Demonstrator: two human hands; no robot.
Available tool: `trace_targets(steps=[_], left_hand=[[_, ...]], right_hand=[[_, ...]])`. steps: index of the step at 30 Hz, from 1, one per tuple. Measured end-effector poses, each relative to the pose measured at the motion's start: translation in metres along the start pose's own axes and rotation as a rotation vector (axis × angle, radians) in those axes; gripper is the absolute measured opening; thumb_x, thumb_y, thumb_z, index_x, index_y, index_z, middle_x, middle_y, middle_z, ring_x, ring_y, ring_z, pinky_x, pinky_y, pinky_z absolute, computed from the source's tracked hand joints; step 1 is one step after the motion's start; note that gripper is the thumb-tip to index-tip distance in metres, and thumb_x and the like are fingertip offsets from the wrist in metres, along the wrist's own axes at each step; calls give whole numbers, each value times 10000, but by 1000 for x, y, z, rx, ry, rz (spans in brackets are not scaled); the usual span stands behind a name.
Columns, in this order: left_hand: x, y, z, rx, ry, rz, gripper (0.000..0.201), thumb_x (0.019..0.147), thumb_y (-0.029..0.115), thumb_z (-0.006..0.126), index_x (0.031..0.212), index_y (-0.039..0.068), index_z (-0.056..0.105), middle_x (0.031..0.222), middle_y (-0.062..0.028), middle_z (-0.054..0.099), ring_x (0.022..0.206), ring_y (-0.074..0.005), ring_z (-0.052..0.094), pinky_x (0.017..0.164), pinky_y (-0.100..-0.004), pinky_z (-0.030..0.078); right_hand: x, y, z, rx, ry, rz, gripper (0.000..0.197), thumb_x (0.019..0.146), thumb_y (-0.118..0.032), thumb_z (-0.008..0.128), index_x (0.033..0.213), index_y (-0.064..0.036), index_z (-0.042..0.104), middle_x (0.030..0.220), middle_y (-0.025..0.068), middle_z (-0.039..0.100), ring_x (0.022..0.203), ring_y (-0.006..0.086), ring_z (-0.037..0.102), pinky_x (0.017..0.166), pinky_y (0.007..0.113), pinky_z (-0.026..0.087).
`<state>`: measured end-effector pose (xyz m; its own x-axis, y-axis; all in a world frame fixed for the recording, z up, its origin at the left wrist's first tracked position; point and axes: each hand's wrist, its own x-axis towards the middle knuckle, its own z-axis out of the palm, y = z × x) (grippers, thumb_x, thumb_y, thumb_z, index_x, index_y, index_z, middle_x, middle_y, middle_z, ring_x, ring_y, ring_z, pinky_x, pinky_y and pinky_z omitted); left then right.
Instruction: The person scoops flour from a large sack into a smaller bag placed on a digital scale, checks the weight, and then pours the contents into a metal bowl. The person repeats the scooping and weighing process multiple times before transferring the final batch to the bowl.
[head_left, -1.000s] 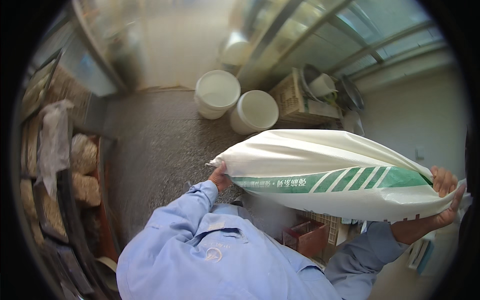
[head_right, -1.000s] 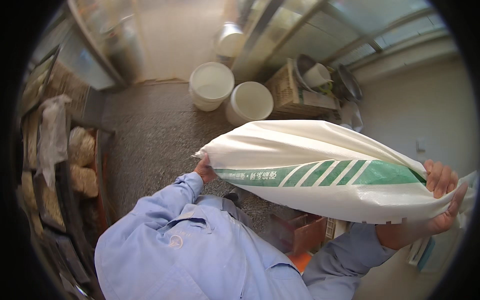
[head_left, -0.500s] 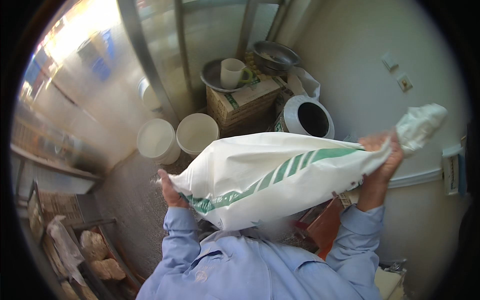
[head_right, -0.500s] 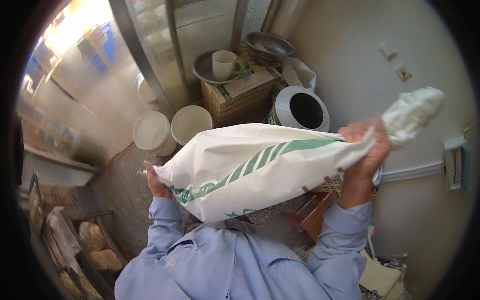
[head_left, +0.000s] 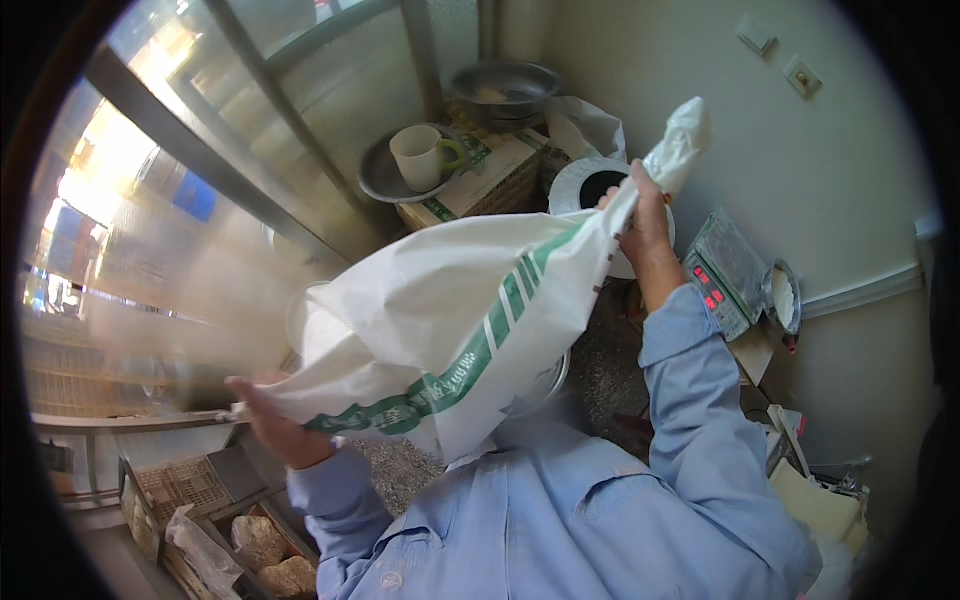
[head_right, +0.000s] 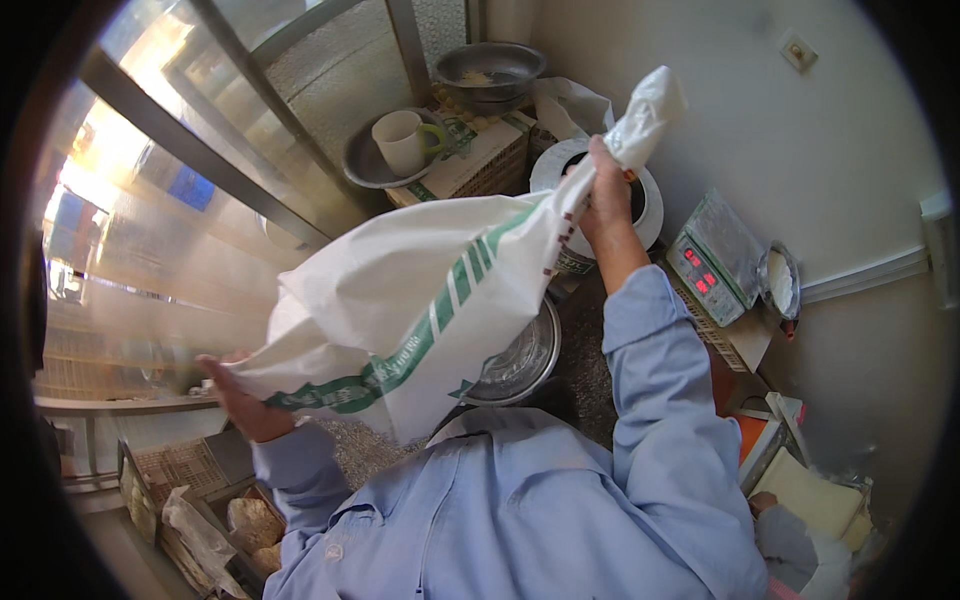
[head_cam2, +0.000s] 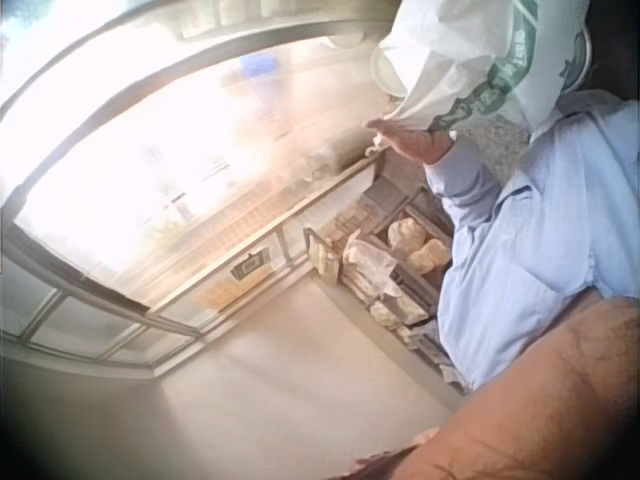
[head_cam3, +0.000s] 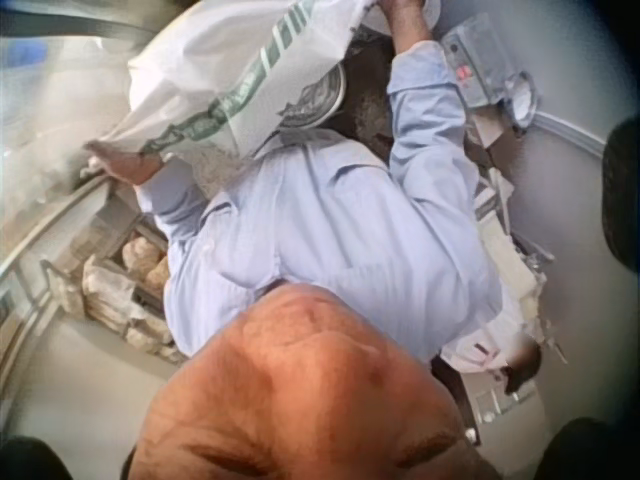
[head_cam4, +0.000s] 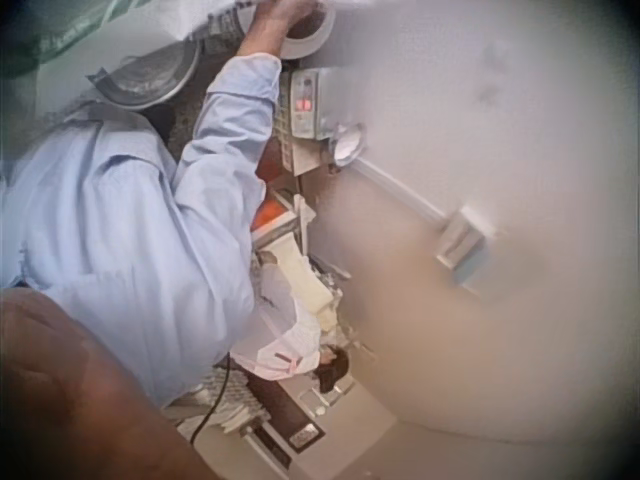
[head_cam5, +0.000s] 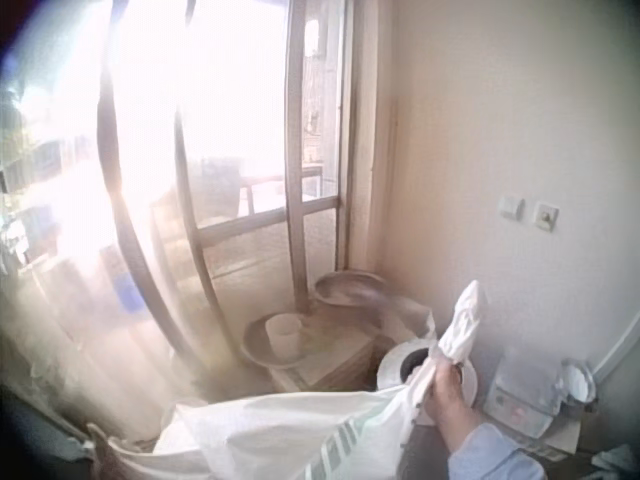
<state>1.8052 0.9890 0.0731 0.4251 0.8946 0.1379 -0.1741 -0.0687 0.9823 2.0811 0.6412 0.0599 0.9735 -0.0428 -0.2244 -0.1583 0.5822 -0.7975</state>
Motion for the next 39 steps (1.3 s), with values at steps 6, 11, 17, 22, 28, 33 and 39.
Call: trace_targets(steps=[6,11,17,22,28,33,39], left_hand=[[11,105,72,-206,-558,272,416,961,354,285,924,9,514,785,-87,518,730,-154,512,760,-301,427],[-28,155,178,-143,-586,270,451,912,469,368,744,66,479,782,-56,498,767,-147,518,759,-332,446],[-89,166,300,113,-320,472,466,946,431,259,715,71,442,730,-41,449,724,-175,481,725,-320,427],[-123,137,365,235,-424,632,482,946,427,275,672,68,444,628,-33,417,626,-143,436,590,-282,380],[-141,120,407,217,-501,482,503,901,456,417,633,31,441,596,-36,418,553,-121,397,498,-259,309],[-161,115,417,507,-474,487,424,863,379,534,647,23,454,616,-35,434,554,-105,408,463,-256,307],[-159,113,448,346,-577,510,391,681,341,745,574,58,498,536,-59,481,474,-164,490,434,-294,370]], right_hand=[[91,-8,-38,121,-43,139,375,834,-423,528,884,-82,381,667,121,486,595,261,524,605,413,480],[172,34,-124,222,163,327,602,801,-486,541,1208,-74,379,1094,143,509,939,298,530,829,454,437],[217,126,-210,201,30,736,497,825,-460,488,1119,-59,485,1018,144,569,957,284,540,849,402,430],[230,132,-255,181,-102,910,335,832,-339,489,949,-37,577,915,139,625,904,255,590,806,337,461],[258,110,-266,4,-94,1113,335,861,-315,486,1008,-29,580,997,159,616,880,283,604,787,392,488],[246,27,-245,-487,-306,628,336,839,-401,531,780,-71,541,693,21,540,631,153,518,573,294,412],[112,-129,-112,-717,-1149,-256,887,674,-337,716,1323,40,242,1290,201,365,1219,301,349,1017,379,261]])
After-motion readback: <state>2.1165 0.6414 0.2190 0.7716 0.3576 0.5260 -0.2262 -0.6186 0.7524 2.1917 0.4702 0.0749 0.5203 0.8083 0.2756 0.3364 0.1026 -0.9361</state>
